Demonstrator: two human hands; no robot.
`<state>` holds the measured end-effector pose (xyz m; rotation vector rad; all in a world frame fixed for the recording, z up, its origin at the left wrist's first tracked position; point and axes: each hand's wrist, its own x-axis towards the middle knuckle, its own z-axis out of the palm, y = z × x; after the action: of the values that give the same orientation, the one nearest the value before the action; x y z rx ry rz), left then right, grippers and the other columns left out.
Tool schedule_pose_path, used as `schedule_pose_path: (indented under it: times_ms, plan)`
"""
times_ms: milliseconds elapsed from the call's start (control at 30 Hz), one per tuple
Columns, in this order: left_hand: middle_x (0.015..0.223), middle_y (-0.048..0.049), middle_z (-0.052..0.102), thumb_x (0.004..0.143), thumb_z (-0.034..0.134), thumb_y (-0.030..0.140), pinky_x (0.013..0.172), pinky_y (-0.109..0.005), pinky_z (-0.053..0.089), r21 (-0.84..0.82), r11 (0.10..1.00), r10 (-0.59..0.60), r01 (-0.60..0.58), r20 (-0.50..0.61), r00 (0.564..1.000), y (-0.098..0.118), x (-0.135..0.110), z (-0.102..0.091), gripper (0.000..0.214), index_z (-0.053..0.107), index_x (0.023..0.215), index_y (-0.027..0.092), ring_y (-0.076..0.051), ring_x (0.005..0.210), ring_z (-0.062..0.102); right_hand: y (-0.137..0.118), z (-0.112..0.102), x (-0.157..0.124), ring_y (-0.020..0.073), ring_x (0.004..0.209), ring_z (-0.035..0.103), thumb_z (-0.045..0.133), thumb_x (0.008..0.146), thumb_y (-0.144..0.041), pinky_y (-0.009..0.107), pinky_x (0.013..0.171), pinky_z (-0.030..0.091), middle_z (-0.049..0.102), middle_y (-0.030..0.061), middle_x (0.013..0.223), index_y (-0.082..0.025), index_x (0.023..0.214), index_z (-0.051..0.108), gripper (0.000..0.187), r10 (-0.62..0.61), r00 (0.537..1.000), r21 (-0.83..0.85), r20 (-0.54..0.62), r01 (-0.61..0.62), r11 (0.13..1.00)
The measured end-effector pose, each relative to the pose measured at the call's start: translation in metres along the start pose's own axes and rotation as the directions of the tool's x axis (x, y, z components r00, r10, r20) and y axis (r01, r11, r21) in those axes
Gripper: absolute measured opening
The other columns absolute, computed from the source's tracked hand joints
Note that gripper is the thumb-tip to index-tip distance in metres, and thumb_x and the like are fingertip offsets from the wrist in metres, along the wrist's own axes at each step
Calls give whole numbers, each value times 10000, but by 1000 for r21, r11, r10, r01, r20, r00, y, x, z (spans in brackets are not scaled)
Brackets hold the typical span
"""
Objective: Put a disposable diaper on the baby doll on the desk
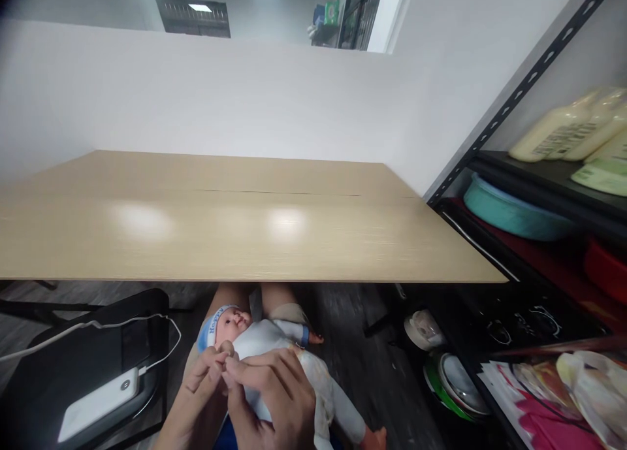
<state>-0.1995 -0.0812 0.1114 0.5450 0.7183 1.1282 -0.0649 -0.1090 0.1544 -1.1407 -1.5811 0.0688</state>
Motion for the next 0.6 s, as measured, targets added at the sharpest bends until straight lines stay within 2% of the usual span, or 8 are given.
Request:
schedule_pose_path:
  times_ms: [133,367,600]
  plan:
    - [871,-6,608,767,972,543,822,-286,544,46,998,35,-33,-47,998,0,-3,6,410,762,828,196,-161,811,605,-2,2,1,190,791,801,744,908,-2,343,784,672,853,3,942,-281,1191,737,398,11,1000,-5,-28,-12,1000]
    - [857,-8,685,706,1006,547,808,-261,556,105,988,128,-113,-150,980,0,-12,18,374,808,765,236,-169,824,659,-4,3,1,201,755,796,726,900,-2,356,757,657,852,10,917,-291,1190,753,410,27,999,-29,-46,-29,999]
    - [813,-18,686,808,953,494,719,-240,541,238,922,336,-306,-96,937,-2,-15,17,264,859,828,248,-162,760,642,-5,7,0,183,715,763,736,890,9,340,724,630,833,-3,878,-277,1104,770,360,81,995,29,-63,-79,996]
